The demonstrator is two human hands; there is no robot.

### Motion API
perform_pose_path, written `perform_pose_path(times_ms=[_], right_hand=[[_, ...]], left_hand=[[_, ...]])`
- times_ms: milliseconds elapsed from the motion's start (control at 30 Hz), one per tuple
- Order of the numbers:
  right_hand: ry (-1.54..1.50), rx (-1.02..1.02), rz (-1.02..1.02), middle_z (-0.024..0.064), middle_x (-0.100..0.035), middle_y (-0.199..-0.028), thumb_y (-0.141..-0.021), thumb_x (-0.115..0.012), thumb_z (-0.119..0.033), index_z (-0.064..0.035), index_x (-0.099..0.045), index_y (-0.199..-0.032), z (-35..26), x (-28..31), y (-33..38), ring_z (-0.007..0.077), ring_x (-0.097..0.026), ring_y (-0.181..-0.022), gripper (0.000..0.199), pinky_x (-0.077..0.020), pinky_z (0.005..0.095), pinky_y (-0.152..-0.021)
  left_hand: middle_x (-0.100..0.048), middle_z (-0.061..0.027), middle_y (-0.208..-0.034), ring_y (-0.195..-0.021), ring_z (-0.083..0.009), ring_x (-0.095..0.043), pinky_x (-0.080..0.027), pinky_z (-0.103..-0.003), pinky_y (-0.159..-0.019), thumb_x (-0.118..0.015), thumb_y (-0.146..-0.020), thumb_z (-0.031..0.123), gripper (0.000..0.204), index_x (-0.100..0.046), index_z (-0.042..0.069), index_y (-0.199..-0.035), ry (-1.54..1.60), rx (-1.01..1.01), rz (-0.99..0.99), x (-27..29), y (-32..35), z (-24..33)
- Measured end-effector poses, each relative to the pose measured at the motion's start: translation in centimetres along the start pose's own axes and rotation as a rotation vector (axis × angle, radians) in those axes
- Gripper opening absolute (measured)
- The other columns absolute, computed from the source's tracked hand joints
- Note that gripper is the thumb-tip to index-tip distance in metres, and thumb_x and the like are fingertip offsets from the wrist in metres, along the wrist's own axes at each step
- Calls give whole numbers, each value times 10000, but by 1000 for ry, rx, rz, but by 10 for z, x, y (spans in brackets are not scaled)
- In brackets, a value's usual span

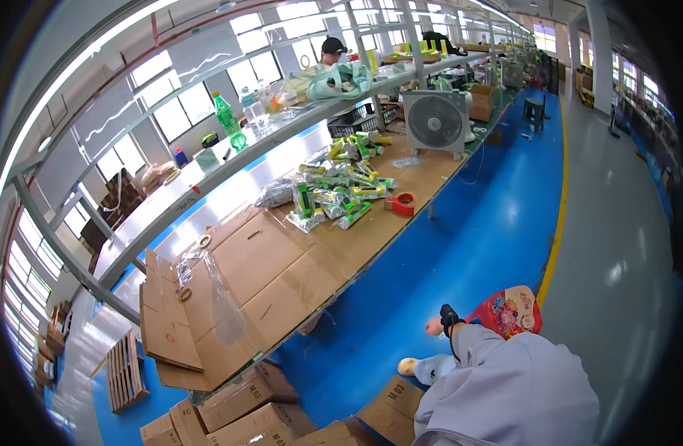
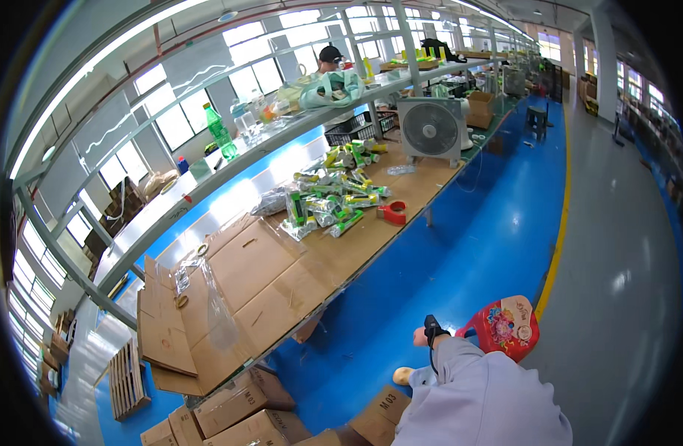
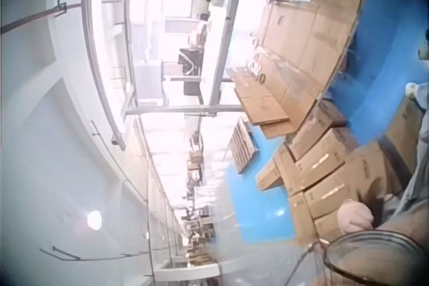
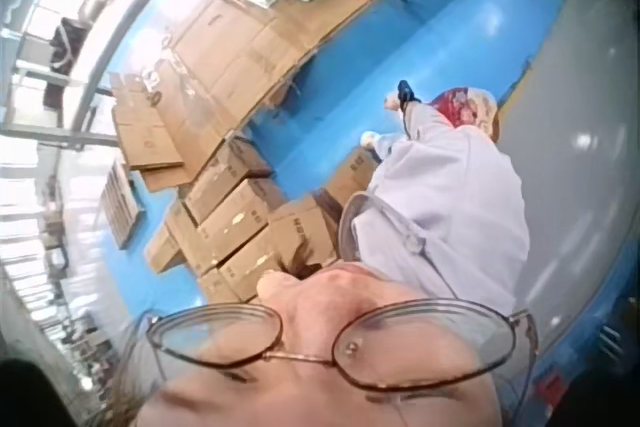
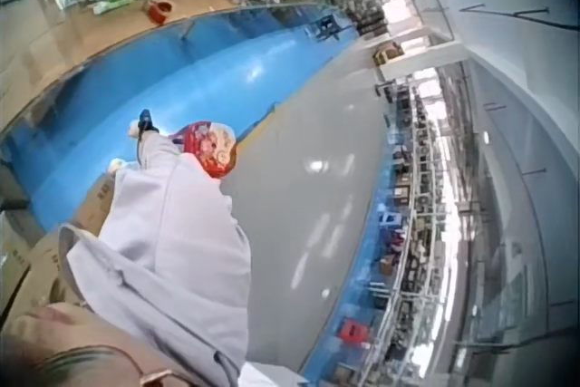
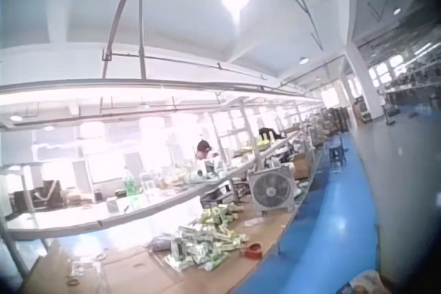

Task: Placing smaller product boxes into a larger shipping carton and sealing it with a tape dispenser.

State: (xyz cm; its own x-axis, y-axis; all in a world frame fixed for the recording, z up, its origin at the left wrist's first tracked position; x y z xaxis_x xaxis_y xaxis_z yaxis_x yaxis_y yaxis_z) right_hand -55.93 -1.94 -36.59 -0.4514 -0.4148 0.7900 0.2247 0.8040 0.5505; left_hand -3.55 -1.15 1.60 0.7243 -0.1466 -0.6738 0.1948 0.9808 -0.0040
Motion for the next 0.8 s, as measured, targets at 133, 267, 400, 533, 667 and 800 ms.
perform_pose_path(times_ms=[133,267,400,533,667,800], right_hand=[[-144,-92,9,104,-710,-836,-779,-574,-306,-66,-718,-958,32,7,5,220,-686,-726,332,-555,369,-692],[-191,-186,-23,99,-709,-816,-786,-581,-284,-44,-721,-888,69,8,12,210,-683,-689,295,-559,362,-660],[-102,-207,26,105,-708,-800,-772,-588,-285,-39,-718,-862,111,35,11,209,-685,-676,293,-556,370,-657],[-10,-35,293,143,-698,-904,-705,-613,-313,-109,-731,-884,114,130,-14,311,-662,-852,296,-524,416,-788],[-213,13,617,198,-574,-1039,-788,-586,-221,-56,-623,-1024,100,263,-1,385,-544,-1003,290,-455,439,-879],[-223,-32,786,191,-518,-1176,-818,-569,-124,-52,-546,-1187,56,326,-3,383,-517,-1092,377,-432,426,-948]], left_hand=[[-189,-205,-1528,-1403,-377,-214,-205,-631,-1080,-595,-777,657,962,-220,122,-1482,120,-159,185,33,9,36],[-172,-202,-1534,-1405,-379,-210,-199,-646,-1075,-599,-776,656,961,-212,139,-1487,181,-225,244,52,17,57],[-155,-199,-1541,-1406,-382,-206,-192,-660,-1070,-604,-775,654,960,-203,156,-1492,179,-81,102,34,5,32],[-504,-194,-1306,-1177,-248,-512,-399,-371,-966,-518,-925,453,625,-411,15,-1359,-254,345,-249,-26,-32,-62],[-630,-93,-1095,-934,-161,-616,-466,-262,-760,-513,-928,483,559,-516,43,-1271,-841,875,-2,99,-39,-209],[-636,-106,-1053,-890,-185,-601,-501,-327,-697,-590,-892,426,555,-548,-10,-1231,-1247,1205,130,293,20,-322]])
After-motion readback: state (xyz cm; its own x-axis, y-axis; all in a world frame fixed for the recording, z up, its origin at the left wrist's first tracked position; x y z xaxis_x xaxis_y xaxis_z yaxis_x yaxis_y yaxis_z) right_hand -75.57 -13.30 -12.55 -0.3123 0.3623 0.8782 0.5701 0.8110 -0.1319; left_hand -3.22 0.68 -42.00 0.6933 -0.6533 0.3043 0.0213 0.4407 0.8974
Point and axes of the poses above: each hand's wrist, its own y-axis away from the middle knuckle, its own x-axis out of the back of the hand, z = x × y, the point moved 9 cm from there along -y, towards the middle knuckle
